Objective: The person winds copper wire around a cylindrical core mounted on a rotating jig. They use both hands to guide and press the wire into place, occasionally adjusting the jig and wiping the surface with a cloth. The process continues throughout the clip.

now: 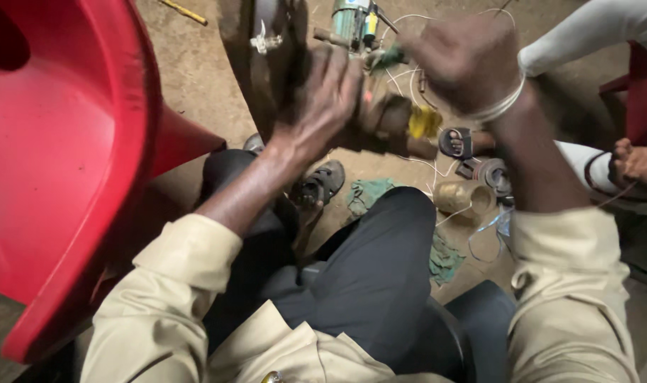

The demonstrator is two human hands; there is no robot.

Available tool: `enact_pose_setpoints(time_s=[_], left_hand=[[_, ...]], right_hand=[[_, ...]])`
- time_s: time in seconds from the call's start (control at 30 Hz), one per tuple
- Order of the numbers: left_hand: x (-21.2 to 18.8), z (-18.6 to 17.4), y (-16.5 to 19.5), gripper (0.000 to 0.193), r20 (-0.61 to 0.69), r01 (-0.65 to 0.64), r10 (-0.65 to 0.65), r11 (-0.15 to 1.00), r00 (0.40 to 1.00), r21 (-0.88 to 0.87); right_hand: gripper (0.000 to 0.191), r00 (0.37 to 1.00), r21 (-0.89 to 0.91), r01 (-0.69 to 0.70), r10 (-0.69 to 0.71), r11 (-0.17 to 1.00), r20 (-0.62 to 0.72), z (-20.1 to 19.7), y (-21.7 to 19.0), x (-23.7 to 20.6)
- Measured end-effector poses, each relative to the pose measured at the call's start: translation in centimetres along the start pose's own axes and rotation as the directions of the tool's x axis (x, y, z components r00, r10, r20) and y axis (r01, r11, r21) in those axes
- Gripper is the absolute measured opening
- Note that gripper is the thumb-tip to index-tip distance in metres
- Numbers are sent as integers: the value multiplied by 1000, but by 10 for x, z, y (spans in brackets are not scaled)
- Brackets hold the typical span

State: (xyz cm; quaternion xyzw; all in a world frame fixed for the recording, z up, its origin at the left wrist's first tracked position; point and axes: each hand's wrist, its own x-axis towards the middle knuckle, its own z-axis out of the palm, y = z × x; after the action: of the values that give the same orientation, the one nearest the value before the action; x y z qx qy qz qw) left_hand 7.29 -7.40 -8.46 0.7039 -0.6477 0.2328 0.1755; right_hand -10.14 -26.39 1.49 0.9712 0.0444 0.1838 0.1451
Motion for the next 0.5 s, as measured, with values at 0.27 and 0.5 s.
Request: enact_pose_setpoints(time_s=[0.27, 0.5], left_hand=[[-20, -33, -5, 41, -83, -30, 29, 1000, 996, -7], [12, 24, -17, 36, -118, 128, -118, 988, 986, 89]], right_hand=[[18, 842, 189, -329, 197, 925, 502, 190, -48, -68], [16, 739, 553, -285, -188, 783, 647, 99, -203, -67]])
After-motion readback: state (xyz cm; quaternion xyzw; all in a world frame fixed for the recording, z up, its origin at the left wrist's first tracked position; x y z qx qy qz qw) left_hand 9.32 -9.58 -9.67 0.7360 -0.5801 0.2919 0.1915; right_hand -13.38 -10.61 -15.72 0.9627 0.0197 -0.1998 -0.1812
